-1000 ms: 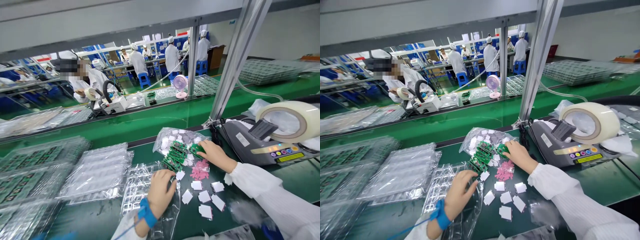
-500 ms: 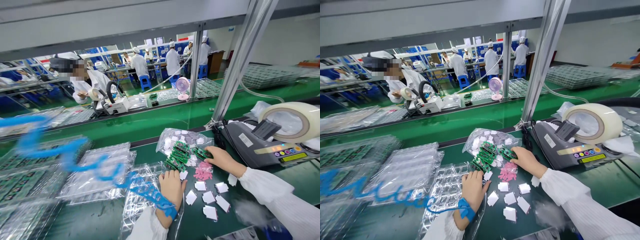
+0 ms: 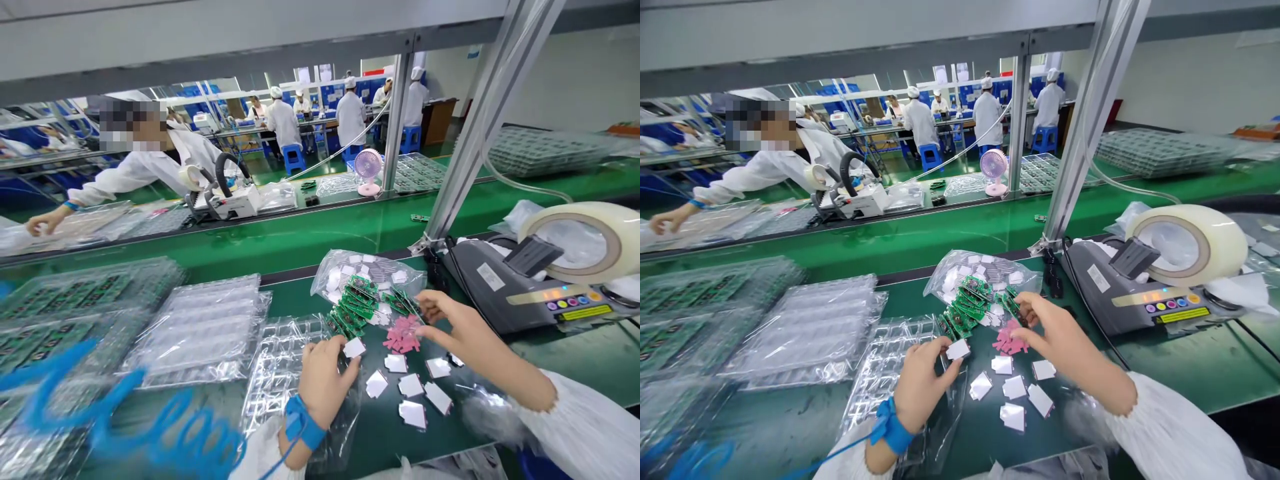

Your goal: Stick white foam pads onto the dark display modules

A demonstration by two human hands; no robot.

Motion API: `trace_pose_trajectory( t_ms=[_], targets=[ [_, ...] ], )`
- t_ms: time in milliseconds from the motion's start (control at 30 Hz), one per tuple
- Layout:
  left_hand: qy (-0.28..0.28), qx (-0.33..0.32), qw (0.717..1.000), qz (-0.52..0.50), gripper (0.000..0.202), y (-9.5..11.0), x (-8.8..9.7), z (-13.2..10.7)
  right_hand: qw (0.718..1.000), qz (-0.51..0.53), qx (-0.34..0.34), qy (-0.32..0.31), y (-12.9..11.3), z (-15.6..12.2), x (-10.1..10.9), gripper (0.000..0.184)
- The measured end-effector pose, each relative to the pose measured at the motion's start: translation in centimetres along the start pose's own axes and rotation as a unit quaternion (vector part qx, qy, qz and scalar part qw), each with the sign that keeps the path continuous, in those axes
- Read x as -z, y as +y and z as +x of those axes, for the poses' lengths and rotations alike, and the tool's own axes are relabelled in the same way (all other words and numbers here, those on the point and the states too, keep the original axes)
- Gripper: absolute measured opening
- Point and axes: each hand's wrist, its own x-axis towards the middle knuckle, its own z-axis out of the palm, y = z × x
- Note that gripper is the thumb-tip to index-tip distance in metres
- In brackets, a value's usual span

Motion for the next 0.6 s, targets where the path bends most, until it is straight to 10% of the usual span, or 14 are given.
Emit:
trace_pose_trajectory(
  t_ms=[367, 600],
  targets=[
    [-0.029, -0.04, 0.96, -0.274, 0.026, 2.0, 1.9, -2.2, 0.969, -0.053, 0.239, 0.029, -6.9, -1.1, -1.8, 0.018],
    [-0.015, -0.079, 0.918, -0.388, 0.029, 3.4, 3.6, -4.6, 0.965, -0.045, 0.245, 0.086, -9.7, -4.9, 0.1, 0.033]
  ],
)
